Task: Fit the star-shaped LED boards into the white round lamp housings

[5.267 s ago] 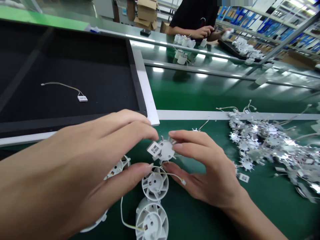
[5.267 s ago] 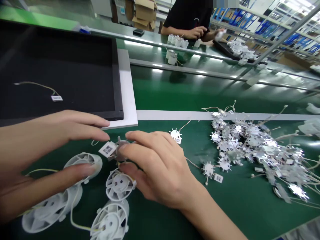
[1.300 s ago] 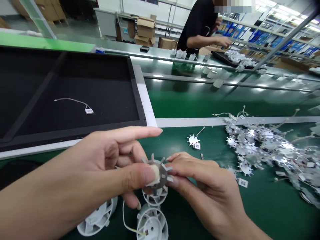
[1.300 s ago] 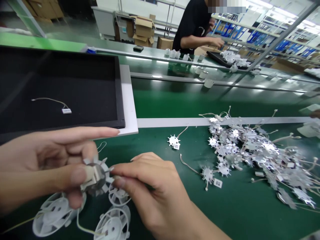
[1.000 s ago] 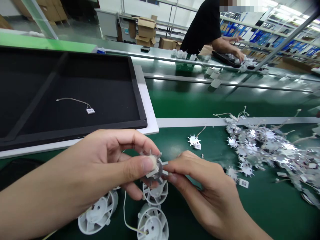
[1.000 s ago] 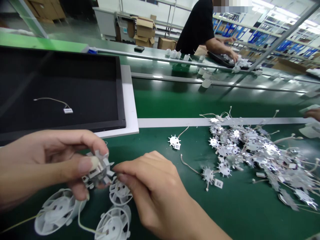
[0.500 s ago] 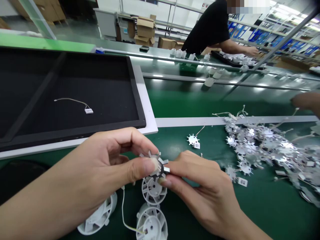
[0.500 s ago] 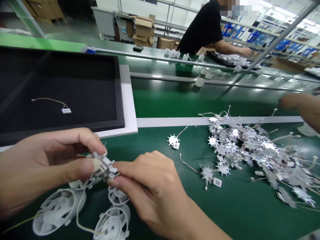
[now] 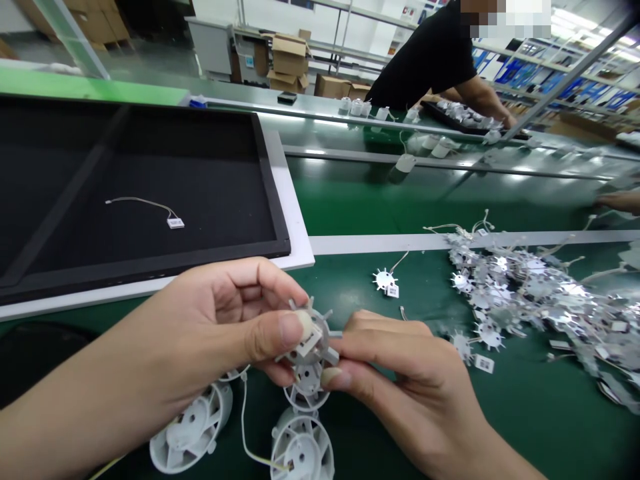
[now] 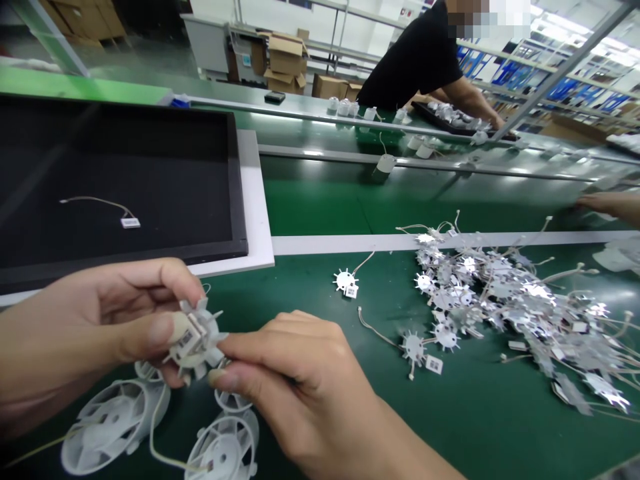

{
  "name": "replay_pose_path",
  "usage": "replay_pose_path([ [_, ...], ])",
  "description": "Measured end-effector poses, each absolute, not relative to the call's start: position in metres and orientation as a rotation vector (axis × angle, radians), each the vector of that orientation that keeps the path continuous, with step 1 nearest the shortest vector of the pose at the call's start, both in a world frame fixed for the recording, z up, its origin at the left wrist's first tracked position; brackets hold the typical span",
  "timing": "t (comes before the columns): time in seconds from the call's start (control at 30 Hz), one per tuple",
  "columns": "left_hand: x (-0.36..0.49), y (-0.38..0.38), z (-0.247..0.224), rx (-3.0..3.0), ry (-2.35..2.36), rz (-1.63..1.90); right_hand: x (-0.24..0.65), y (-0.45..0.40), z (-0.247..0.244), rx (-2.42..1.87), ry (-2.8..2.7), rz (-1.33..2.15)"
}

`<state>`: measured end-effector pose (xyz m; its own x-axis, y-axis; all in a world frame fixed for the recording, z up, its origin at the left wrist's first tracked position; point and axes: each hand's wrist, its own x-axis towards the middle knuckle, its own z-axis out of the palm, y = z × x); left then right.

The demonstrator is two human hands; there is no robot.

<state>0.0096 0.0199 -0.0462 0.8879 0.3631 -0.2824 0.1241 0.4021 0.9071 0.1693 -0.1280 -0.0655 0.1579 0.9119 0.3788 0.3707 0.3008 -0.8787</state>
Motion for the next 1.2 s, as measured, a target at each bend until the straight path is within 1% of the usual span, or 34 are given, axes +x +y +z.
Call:
replay_pose_path([
  [0.33,0.007,0.017,-0.048,1.377,0.543,0.257,0.170,-0.127,-0.061,-1.377,-1.107,0.924],
  [0.47,0.006,0.018,-0.050,1.456,0.592,0.232,0.172,-0.128,-0.061,-1.419,-1.069,1.057],
  [0.8,0.006,0.013,-0.045,1.435,0.742,0.193,0.176,-0.128,-0.059,-1.456,-0.992,1.208],
  [0.97,0.008,0.012,-0.041,1.479,0.694,0.206,0.177,-0.127,-0.060,-1.401,-0.909,1.293],
  [1.2,0.005,0.020,-0.050,1.675,0.698,0.237,0.182,-0.125,-0.067,-1.402,-0.900,1.290],
])
